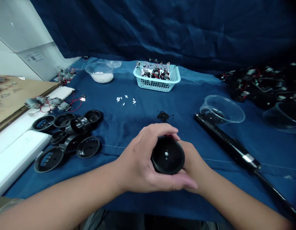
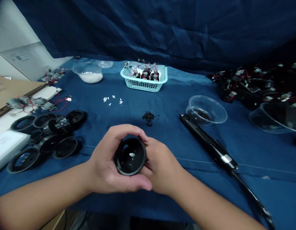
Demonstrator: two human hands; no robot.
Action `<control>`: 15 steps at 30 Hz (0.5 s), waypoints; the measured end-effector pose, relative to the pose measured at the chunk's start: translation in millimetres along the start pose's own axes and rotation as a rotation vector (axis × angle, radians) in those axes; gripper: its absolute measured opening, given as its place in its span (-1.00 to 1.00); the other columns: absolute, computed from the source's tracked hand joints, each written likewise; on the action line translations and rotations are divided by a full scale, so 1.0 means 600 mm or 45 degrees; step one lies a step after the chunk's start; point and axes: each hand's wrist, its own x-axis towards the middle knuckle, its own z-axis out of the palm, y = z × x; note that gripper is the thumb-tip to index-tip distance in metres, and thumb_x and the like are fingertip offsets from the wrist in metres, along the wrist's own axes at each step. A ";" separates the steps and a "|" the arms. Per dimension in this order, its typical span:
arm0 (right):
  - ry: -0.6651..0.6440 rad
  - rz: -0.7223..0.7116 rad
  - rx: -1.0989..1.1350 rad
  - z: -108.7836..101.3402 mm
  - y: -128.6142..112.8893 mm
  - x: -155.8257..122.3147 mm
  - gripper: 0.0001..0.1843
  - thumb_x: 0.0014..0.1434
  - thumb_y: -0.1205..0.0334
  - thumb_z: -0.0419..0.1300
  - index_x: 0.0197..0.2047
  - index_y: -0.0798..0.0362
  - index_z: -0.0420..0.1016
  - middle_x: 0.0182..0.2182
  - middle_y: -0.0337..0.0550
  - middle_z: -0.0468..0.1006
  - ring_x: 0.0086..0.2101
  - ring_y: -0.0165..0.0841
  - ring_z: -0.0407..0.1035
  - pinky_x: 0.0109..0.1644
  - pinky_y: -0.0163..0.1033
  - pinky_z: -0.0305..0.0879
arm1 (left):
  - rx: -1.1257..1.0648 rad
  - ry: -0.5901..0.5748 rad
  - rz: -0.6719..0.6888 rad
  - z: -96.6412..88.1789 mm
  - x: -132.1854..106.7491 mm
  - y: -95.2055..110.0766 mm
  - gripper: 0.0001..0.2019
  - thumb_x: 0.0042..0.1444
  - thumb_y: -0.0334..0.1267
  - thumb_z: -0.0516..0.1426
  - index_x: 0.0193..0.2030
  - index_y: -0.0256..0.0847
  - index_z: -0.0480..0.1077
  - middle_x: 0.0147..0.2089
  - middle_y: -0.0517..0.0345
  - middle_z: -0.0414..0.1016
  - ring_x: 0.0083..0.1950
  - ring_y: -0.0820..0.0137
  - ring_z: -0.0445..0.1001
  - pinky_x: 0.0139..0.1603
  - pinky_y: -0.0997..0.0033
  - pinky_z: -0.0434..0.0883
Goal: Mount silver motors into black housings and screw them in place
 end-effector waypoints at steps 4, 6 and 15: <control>0.030 -0.123 -0.085 0.002 0.010 -0.004 -0.90 0.27 0.30 0.25 -0.27 -0.01 0.38 -0.29 -0.25 0.57 -0.26 -0.34 0.51 -0.20 -0.27 0.43 | -0.085 -0.095 -0.176 0.003 0.002 0.008 -0.34 -0.07 -0.10 0.57 0.11 -0.13 0.41 0.01 0.03 0.67 0.02 0.19 0.68 0.18 0.15 0.55; -0.002 -0.137 -0.150 0.007 0.015 -0.005 -0.87 0.24 0.32 0.29 -0.16 -0.04 0.44 -0.20 -0.22 0.61 -0.14 -0.26 0.56 -0.08 -0.20 0.51 | -0.123 -0.108 -0.173 0.007 0.004 0.008 -0.39 -0.04 -0.13 0.56 0.08 -0.14 0.42 0.00 0.05 0.68 0.03 0.20 0.68 0.21 0.13 0.53; -0.055 -0.155 -0.176 0.014 0.017 -0.011 -0.57 0.20 0.24 0.34 0.13 -0.12 0.44 -0.01 -0.12 0.66 0.08 -0.10 0.60 0.09 -0.10 0.61 | -0.067 -0.191 0.094 0.012 0.006 -0.003 -0.38 0.07 -0.04 0.50 0.17 -0.19 0.42 0.06 -0.03 0.72 0.14 0.18 0.66 0.25 0.12 0.51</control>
